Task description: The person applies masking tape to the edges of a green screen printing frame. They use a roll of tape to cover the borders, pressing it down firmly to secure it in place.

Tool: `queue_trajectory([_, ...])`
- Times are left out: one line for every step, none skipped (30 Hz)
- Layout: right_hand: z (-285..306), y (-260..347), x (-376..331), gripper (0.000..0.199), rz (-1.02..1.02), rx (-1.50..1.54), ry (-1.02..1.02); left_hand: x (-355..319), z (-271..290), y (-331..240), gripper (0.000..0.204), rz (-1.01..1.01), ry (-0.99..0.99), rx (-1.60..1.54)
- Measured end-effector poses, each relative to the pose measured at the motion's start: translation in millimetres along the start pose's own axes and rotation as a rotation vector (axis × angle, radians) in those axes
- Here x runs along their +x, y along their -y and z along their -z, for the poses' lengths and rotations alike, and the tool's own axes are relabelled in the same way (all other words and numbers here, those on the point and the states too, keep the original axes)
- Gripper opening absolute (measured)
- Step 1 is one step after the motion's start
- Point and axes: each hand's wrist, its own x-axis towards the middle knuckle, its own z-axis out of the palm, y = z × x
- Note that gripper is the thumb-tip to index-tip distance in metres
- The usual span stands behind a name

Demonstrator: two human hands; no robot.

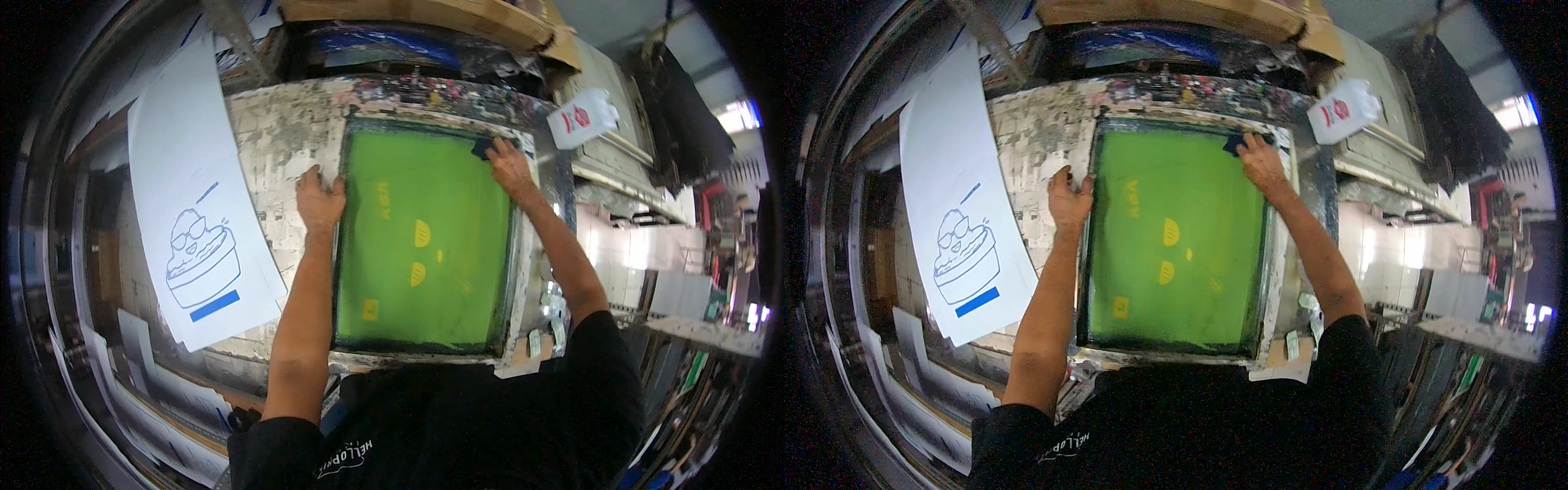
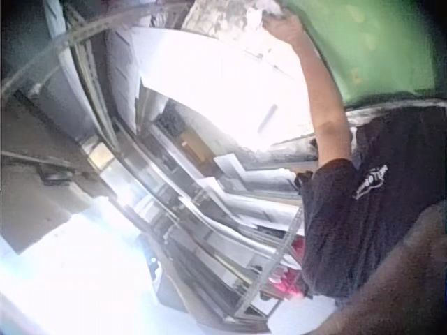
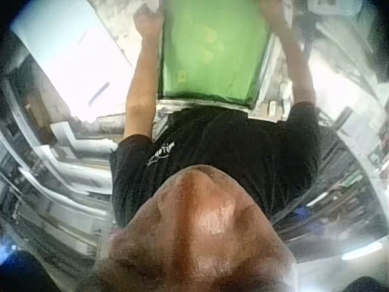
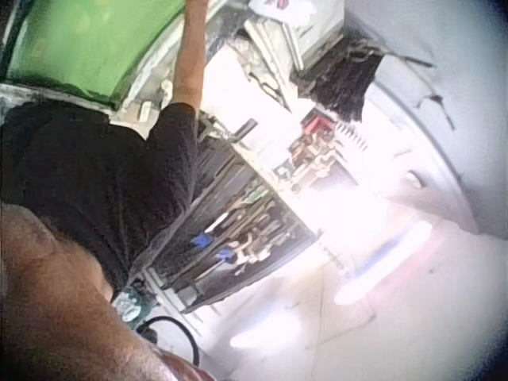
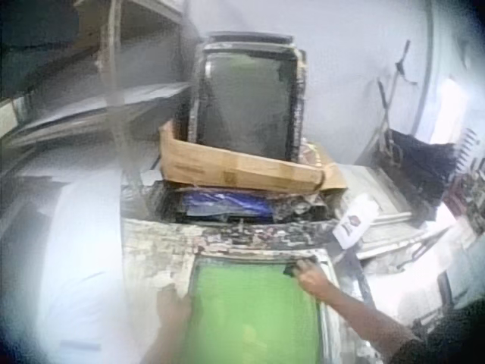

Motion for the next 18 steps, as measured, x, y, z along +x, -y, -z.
queue_trajectory([-7, -10, 11, 0.024, 0.050, -0.016, 0.028, -1, -1, 3, 0.049, 0.011, -0.016, -0.007])
queue_trajectory([-14, -18, 20, 0.024, 0.097, -0.033, 0.059, -3, -3, 6, 0.049, 0.020, -0.029, -0.015])
queue_trajectory([-22, -21, 28, 0.025, 0.134, -0.049, 0.091, -2, 5, -6, 0.047, -0.025, -0.022, 0.060])
queue_trajectory([-28, -18, 37, 0.026, 0.192, -0.042, 0.050, 1, 19, -18, 0.045, -0.014, 0.087, 0.120])
queue_trajectory([-33, -13, 46, 0.027, 0.253, -0.035, 0.011, 4, 27, -26, 0.047, 0.081, 0.162, 0.096])
queue_trajectory([-35, -9, 54, 0.028, 0.311, -0.030, -0.028, 6, 32, -28, 0.049, 0.174, 0.237, 0.065])
queue_trajectory([-38, 3, 65, 0.029, 0.313, -0.021, 0.037, 5, 30, -22, 0.049, 0.165, 0.227, 0.051])
queue_trajectory([-42, 16, 77, 0.028, 0.318, 0.011, 0.047, 4, 28, -17, 0.049, 0.154, 0.218, 0.037])
queue_trajectory([-44, 33, 92, 0.027, 0.319, 0.044, 0.055, 3, 27, -13, 0.050, 0.139, 0.209, 0.025])
queue_trajectory([-47, 51, 108, 0.026, 0.314, 0.078, 0.058, 4, 27, -11, 0.050, 0.139, 0.201, 0.023])
queue_trajectory([-51, 70, 123, 0.024, 0.342, 0.063, -0.015, 3, 26, -12, 0.050, 0.136, 0.195, 0.022])
queue_trajectory([-54, 89, 139, 0.022, 0.368, 0.045, -0.087, 3, 25, -12, 0.051, 0.132, 0.189, 0.019])
queue_trajectory([-59, 107, 154, 0.020, 0.368, 0.073, -0.105, 4, 25, -14, 0.052, 0.146, 0.208, 0.036])
queue_trajectory([-63, 124, 170, 0.019, 0.366, 0.100, -0.124, 5, 25, -13, 0.052, 0.146, 0.211, 0.030])
queue_trajectory([-64, 140, 185, 0.019, 0.365, 0.122, -0.136, 5, 24, -13, 0.052, 0.147, 0.213, 0.024])
queue_trajectory([-64, 154, 197, 0.018, 0.363, 0.144, -0.147, 5, 24, -12, 0.053, 0.149, 0.216, 0.017])
queue_trajectory([-65, 164, 206, 0.021, 0.350, 0.155, -0.163, 5, 24, -13, 0.053, 0.149, 0.213, 0.020])
queue_trajectory([-66, 173, 213, 0.023, 0.338, 0.167, -0.180, 5, 26, -14, 0.053, 0.150, 0.210, 0.024])
